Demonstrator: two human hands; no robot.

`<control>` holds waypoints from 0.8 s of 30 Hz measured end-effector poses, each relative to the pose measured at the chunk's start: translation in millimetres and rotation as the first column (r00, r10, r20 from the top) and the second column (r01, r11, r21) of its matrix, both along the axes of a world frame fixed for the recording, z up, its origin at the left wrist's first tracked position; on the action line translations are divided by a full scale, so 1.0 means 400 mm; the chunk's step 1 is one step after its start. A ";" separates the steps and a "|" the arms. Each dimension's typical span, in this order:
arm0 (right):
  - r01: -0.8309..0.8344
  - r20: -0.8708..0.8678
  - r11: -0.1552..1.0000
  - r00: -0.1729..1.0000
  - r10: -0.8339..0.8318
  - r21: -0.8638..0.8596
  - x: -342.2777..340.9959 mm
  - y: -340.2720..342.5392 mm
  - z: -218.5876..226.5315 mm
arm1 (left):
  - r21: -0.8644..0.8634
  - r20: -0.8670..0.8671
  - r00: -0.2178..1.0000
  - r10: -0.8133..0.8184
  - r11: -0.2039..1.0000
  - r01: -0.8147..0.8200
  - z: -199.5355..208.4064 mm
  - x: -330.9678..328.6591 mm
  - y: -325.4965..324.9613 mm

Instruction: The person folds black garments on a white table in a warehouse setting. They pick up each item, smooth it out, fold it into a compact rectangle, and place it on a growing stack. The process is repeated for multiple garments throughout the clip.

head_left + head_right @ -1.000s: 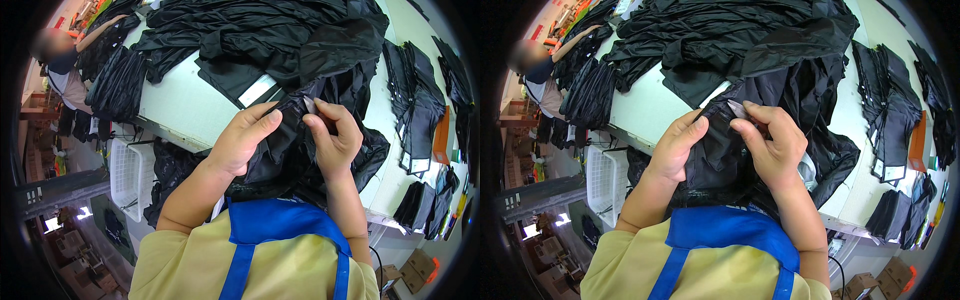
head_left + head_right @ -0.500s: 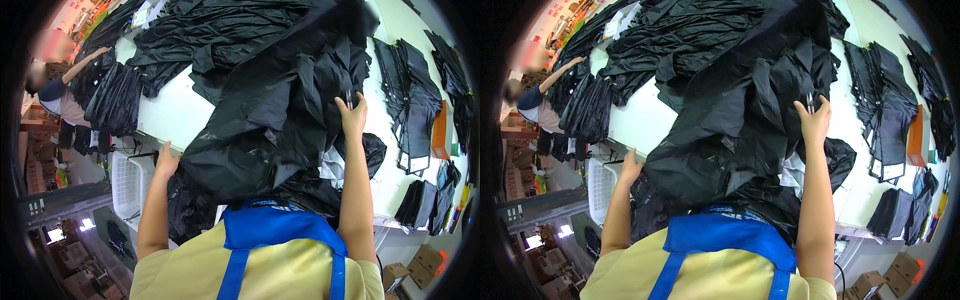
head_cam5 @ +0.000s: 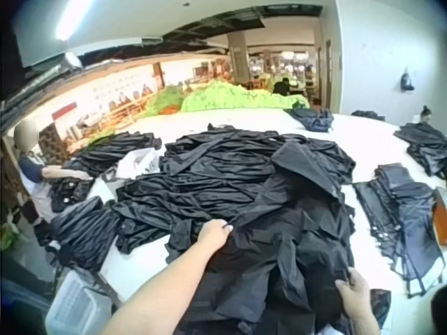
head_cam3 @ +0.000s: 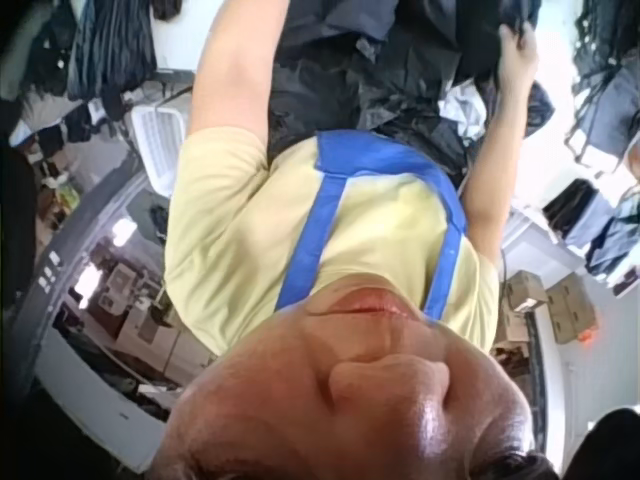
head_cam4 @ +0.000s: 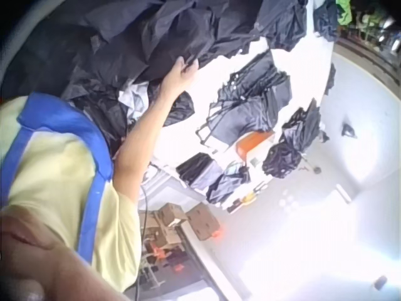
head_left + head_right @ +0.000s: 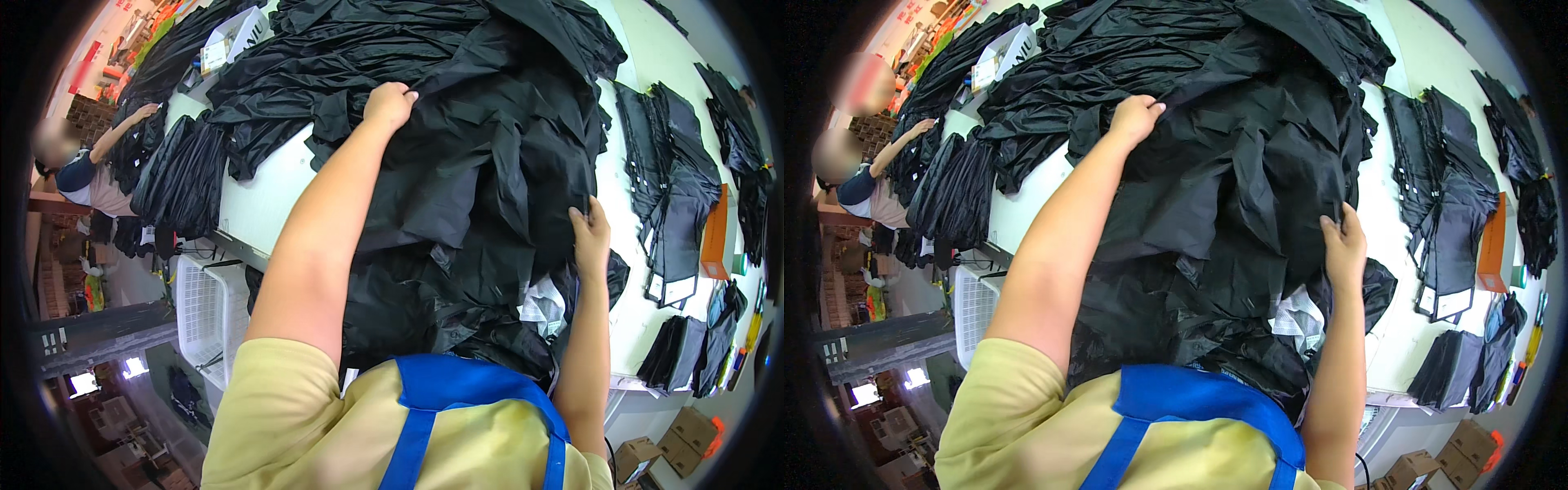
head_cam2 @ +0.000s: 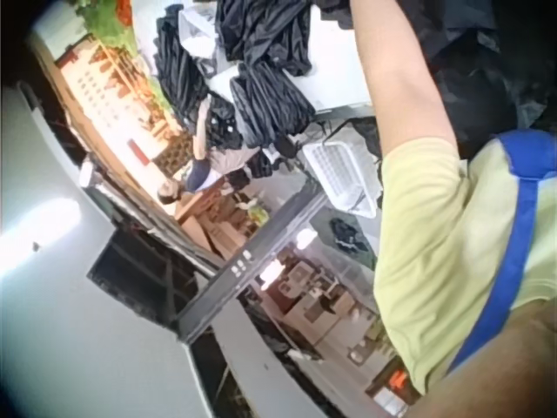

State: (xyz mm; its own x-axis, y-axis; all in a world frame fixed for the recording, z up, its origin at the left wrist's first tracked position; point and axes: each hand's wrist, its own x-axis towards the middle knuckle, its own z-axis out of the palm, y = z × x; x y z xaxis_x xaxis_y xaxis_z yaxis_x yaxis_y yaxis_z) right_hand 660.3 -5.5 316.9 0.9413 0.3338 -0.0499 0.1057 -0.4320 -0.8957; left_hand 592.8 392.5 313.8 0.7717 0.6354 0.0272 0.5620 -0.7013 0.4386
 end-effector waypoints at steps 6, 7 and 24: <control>0.215 -0.186 0.900 0.970 -0.154 0.379 0.049 -0.152 0.038 | -0.944 0.327 0.933 0.148 0.100 0.315 0.218 -0.072 -0.025; 0.204 -0.196 0.911 0.971 -0.140 0.359 0.054 -0.158 0.043 | -0.933 0.356 0.926 0.124 0.103 0.345 0.239 -0.101 -0.022; -0.105 -0.228 0.993 0.967 0.116 0.059 0.027 -0.299 0.076 | -0.436 0.650 0.629 -0.427 0.468 0.769 0.243 -0.540 -0.226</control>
State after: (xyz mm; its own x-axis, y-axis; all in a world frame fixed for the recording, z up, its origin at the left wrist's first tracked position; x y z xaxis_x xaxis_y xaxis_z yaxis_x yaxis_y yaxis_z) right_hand 671.3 -125.1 347.4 0.8633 0.4423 -0.2432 -0.0608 -0.3872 -0.9200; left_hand 376.9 302.0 410.9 0.9703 -0.0108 0.2416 -0.2376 -0.2289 0.9440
